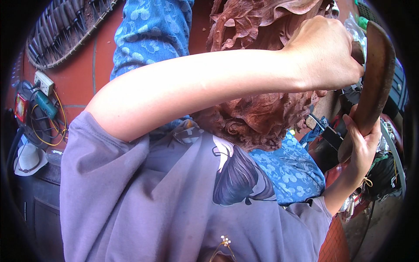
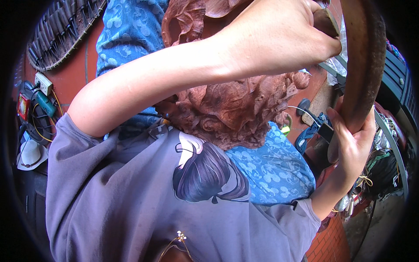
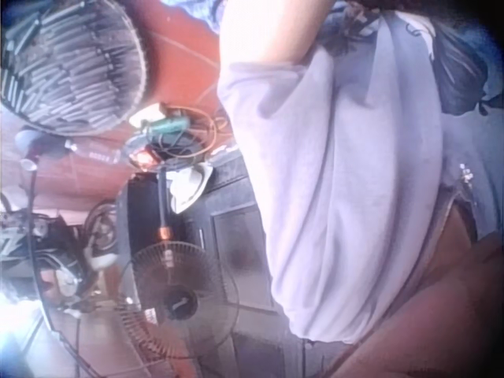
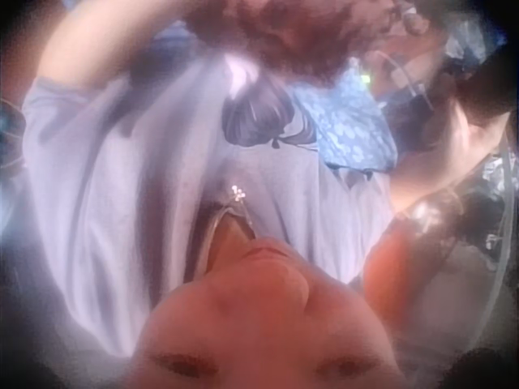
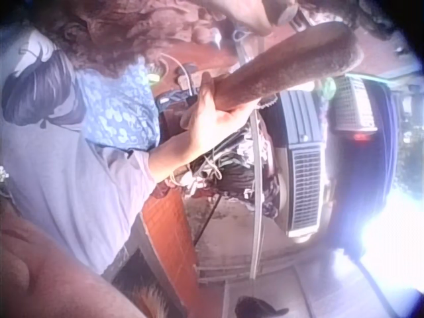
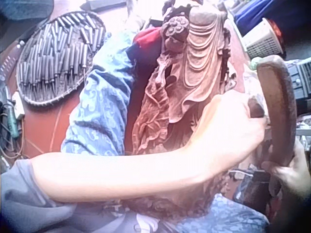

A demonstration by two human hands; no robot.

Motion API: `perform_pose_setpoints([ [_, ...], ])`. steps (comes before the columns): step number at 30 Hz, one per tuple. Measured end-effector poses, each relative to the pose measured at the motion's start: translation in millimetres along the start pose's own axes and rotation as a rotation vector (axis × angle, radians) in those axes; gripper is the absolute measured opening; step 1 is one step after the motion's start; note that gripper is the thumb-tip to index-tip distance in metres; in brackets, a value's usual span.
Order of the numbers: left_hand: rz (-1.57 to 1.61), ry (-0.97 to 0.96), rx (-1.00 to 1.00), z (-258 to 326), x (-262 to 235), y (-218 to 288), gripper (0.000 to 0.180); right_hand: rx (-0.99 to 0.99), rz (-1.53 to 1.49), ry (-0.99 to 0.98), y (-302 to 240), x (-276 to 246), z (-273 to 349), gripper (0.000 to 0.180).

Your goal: The person is carving a wooden sculpture using a chisel and mallet. They repeatedly strike the chisel into the wood to shape intricate details on the surface of the piece.

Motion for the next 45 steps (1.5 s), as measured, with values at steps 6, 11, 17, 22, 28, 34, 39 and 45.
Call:
perform_pose_setpoints([
  [6, 0.024, 0.073, 0.013, -0.7, 1.6, -2.9, 0.03, 0.004, -0.017, -0.003, -1.0, 3.2, -0.1, 0.048],
  [11, 0.043, 0.09, 0.022, 0.1, 2.9, -3.6, 0.026, 0.018, -0.036, 0.016, -2.6, 3.6, 0.6, 0.048],
  [17, 0.061, 0.032, -0.013, 0.1, 4.3, -1.2, 0.024, -0.017, -0.049, 0.025, -0.9, 1.3, 2.6, 0.047],
  [22, 0.049, 0.029, -0.005, -1.7, 6.1, -0.9, 0.024, -0.013, -0.018, 0.028, 0.1, -1.7, 2.2, 0.048],
  [28, 0.044, 0.02, -0.007, -1.5, 7.2, -3.8, 0.025, -0.012, -0.032, 0.024, 0.6, -0.7, 2.2, 0.047],
  [34, 0.042, 0.005, -0.004, -2.3, 6.6, -5.3, 0.025, -0.007, -0.035, 0.008, 1.3, -0.8, 2.6, 0.048],
  [39, 0.042, -0.002, 0.0, -2.7, 6.8, -5.9, 0.025, 0.005, -0.013, 0.004, 2.2, -0.7, 2.2, 0.049],
  [45, 0.04, -0.01, 0.001, -3.8, 7.8, -6.2, 0.025, -0.005, -0.013, 0.015, 0.3, 0.8, 3.8, 0.05],
])
Point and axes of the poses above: each hand's wrist, its own z-axis away from the middle knuckle, its own x-axis out of the palm, y = z × x, the point moved 2 cm from there along -z, towards the middle knuckle, and after that the axes turned 9 degrees about -z, right-handed, at the moved point
